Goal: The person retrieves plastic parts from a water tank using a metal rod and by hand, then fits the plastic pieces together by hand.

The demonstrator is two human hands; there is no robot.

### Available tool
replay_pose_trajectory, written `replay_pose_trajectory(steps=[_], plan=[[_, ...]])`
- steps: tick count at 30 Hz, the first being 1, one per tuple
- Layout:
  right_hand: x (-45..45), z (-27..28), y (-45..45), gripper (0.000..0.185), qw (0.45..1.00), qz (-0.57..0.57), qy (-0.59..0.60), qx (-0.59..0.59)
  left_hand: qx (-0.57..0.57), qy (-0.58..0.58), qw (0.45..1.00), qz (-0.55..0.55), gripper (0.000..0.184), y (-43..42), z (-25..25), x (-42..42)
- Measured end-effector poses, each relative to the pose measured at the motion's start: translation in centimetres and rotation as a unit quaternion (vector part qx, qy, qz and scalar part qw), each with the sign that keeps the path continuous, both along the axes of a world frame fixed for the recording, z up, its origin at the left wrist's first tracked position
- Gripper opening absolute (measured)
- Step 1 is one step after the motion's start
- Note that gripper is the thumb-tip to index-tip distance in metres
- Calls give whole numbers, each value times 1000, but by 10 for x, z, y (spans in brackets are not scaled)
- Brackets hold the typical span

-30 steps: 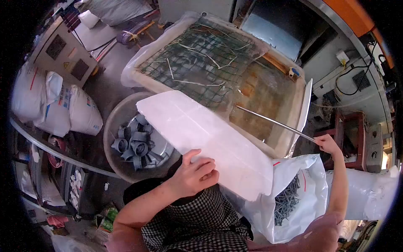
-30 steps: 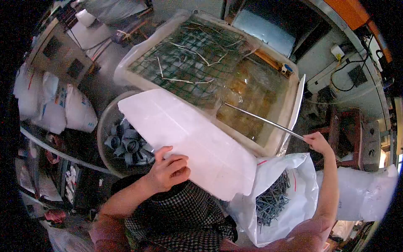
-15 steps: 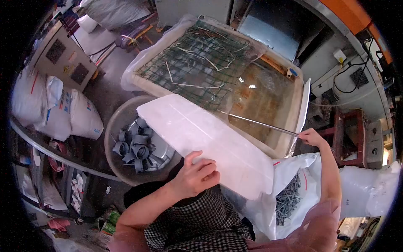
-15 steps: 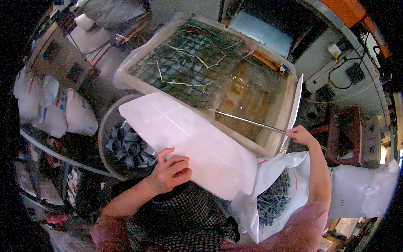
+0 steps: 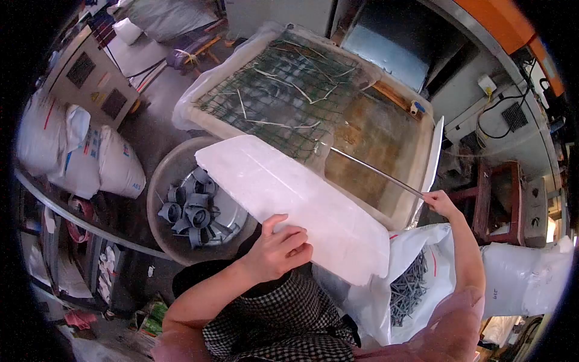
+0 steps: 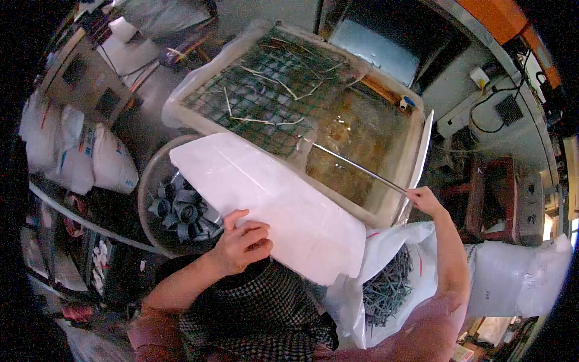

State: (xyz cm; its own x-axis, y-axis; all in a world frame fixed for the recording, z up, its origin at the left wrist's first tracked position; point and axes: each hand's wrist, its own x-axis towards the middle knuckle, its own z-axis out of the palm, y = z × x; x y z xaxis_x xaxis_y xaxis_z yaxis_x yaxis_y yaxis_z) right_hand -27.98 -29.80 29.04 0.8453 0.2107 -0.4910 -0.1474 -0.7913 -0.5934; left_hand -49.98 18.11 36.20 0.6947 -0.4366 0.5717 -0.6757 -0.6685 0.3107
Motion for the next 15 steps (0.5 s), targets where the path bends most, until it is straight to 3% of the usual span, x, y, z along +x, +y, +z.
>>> replay_pose_trajectory(steps=[8, 15], plan=[[37, -12, 31, 23, 997, 51, 47, -32, 3, 25, 999, -23, 15, 1, -8, 2], [55, -34, 75, 27, 996, 35, 85, 20, 5, 13, 1000, -23, 15, -1, -8, 8]])
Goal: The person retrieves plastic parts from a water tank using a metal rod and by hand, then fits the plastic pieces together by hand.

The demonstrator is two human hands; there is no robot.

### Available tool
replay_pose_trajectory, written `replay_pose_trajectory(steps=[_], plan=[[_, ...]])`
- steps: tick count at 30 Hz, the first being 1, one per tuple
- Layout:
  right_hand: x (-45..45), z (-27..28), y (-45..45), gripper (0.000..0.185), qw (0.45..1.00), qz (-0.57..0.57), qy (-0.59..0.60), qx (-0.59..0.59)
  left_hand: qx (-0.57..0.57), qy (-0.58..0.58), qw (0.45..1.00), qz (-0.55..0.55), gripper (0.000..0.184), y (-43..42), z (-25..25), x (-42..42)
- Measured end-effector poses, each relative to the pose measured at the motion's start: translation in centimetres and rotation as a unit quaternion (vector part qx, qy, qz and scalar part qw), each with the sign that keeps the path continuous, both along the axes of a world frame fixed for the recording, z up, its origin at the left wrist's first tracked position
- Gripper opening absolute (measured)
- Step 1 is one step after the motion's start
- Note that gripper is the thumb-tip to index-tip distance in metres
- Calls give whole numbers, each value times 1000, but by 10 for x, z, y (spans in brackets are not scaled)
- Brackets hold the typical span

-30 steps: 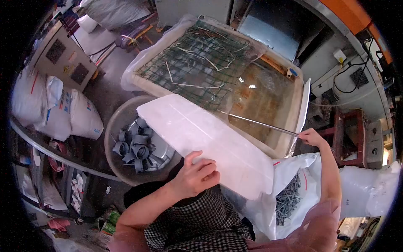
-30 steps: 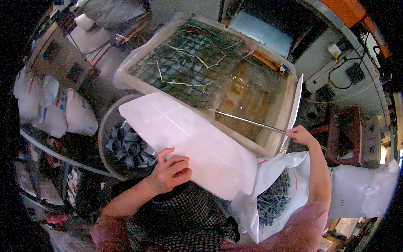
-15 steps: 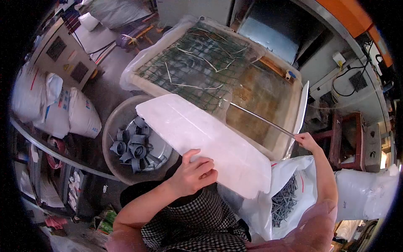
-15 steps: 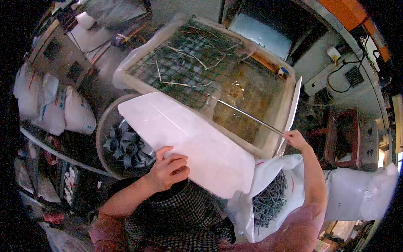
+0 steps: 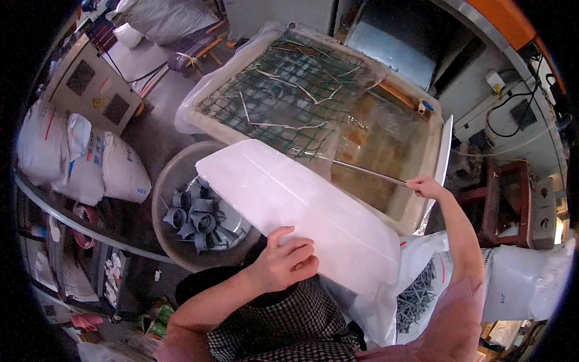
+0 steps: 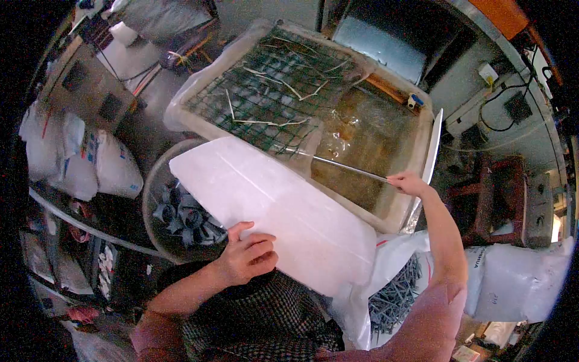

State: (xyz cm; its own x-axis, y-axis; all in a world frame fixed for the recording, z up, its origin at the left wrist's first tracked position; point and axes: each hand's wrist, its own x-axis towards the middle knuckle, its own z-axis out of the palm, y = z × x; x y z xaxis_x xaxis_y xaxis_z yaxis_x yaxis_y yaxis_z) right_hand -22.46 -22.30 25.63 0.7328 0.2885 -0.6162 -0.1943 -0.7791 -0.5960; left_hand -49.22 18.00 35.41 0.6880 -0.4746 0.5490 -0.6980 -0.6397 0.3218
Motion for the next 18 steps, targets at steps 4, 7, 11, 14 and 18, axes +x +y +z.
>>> replay_pose_trajectory(steps=[4, 7, 11, 14, 18], plan=[[10, -5, 35, 30, 999, 25, 19, -8, -19, -3, 1000, 5, 16, 0, 3, 2], [17, -15, 53, 27, 999, 30, 13, 25, -12, 6, 1000, 4, 17, 1, 4, 3], [33, -35, 74, 26, 999, 37, 19, 26, -9, -5, 1000, 0, 13, 0, 1, 5], [41, -43, 99, 26, 993, 96, -64, 19, -9, -14, 1000, 0, 13, -2, -1, 6], [42, -58, 138, 28, 984, 142, -109, 14, -21, -32, 999, 11, 16, -7, 5, 9]])
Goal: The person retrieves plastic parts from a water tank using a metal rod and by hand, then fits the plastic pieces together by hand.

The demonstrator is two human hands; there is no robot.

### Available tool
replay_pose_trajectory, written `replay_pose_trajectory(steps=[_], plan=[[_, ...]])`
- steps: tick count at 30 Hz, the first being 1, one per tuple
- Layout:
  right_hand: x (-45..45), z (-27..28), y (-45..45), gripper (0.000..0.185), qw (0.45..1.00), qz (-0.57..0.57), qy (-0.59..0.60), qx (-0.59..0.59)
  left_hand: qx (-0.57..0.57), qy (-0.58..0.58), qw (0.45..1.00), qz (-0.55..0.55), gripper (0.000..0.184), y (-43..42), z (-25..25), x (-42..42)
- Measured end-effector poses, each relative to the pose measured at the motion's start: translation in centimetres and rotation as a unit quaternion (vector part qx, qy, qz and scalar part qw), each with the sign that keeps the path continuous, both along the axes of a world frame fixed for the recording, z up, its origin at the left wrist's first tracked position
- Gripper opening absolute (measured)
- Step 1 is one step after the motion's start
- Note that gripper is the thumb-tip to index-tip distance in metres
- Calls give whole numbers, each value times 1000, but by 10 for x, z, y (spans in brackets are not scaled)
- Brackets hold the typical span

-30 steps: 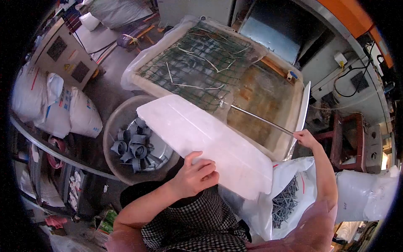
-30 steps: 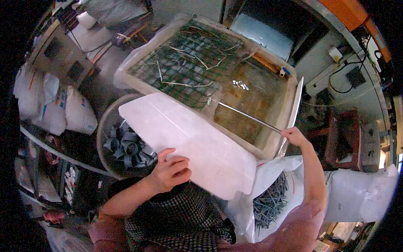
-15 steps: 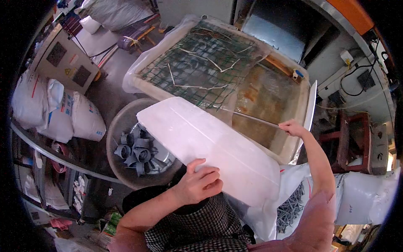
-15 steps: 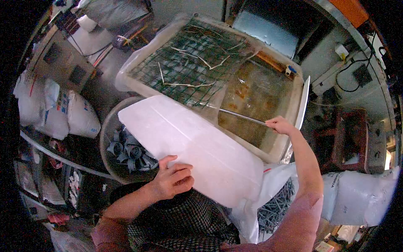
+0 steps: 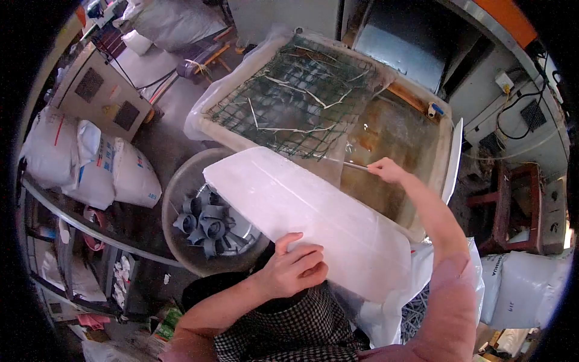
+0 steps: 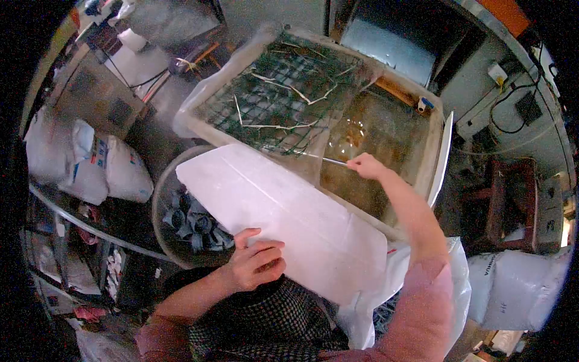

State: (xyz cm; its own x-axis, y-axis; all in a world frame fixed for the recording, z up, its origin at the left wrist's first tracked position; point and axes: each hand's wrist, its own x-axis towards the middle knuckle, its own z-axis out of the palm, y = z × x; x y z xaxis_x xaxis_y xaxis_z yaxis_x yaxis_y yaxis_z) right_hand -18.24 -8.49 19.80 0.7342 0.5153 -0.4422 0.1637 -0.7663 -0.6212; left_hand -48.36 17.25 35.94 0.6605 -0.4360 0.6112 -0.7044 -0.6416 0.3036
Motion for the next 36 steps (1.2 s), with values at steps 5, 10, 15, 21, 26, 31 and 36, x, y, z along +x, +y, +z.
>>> replay_pose_trajectory(steps=[5, 10, 15, 21, 26, 31, 36], plan=[[-14, 30, 8, 28, 996, 62, -64, -26, 40, 5, 999, 11, 17, 0, 5, -1], [-30, 77, -74, 27, 993, 44, -101, -45, 28, 5, 999, 19, 18, 3, 8, -9], [-50, 59, -92, 26, 997, -28, -77, -15, 16, 5, 1000, 21, 18, -1, -1, -10], [-48, 34, 6, 30, 994, 28, -105, -25, 18, 15, 999, 26, 18, -1, -5, -5], [-48, 57, 12, 29, 994, 53, -93, -26, 35, 7, 999, 28, 19, 1, 2, -7], [-66, 121, -111, 29, 993, 27, -83, -78, 2, -14, 999, 45, 14, 0, 15, -7], [-114, 180, -199, 27, 988, -100, -12, -120, 22, -6, 998, 57, 14, -1, 21, -8]])
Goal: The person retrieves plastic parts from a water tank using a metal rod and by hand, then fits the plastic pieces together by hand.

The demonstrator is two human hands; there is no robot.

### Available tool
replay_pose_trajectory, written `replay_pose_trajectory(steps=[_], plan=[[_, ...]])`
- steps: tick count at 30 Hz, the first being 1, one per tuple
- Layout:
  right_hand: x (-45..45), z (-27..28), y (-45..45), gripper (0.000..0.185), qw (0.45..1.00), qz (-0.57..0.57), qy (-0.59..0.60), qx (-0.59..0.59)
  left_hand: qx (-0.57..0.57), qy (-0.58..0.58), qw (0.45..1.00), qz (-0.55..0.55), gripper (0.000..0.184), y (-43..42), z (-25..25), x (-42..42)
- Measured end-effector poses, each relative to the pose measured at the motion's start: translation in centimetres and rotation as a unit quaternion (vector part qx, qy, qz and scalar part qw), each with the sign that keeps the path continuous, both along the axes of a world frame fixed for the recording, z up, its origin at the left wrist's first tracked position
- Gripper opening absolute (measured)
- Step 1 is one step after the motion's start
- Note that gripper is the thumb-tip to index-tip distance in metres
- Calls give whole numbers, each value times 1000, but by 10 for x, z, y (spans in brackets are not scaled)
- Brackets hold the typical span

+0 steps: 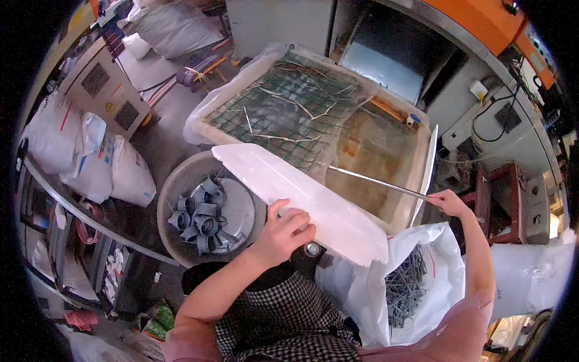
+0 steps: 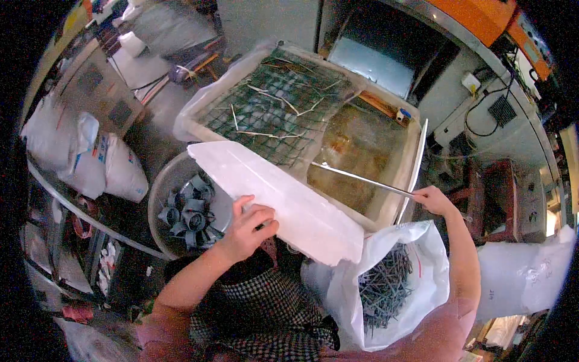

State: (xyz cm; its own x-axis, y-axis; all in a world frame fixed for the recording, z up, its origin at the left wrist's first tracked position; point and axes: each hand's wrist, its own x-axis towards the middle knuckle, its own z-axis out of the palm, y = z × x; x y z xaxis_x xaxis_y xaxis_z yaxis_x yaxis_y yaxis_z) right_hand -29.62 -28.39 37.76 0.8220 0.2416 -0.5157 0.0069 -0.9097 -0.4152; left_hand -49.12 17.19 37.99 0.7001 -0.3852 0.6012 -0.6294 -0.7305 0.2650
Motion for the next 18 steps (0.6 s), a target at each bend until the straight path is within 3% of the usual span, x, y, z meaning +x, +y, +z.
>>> replay_pose_trajectory(steps=[2, 4, 8, 11, 18], plan=[[-14, -1, -12, 27, 999, -32, -19, 21, 5, -7, 1000, -2, 13, -1, 0, -1], [-20, -11, -12, 27, 992, 10, -129, -6, 15, -10, 1000, 0, 12, -1, -1, -2], [2, -58, -1, 26, 986, 44, -160, -25, 31, -10, 999, -1, 11, 0, -6, -4], [13, -69, 38, 27, 995, -5, -103, -9, 30, -4, 1000, 5, 12, 2, -12, -5], [48, -110, 131, 31, 990, 15, -137, -16, -10, -7, 1000, -1, 13, 17, -20, -5]])
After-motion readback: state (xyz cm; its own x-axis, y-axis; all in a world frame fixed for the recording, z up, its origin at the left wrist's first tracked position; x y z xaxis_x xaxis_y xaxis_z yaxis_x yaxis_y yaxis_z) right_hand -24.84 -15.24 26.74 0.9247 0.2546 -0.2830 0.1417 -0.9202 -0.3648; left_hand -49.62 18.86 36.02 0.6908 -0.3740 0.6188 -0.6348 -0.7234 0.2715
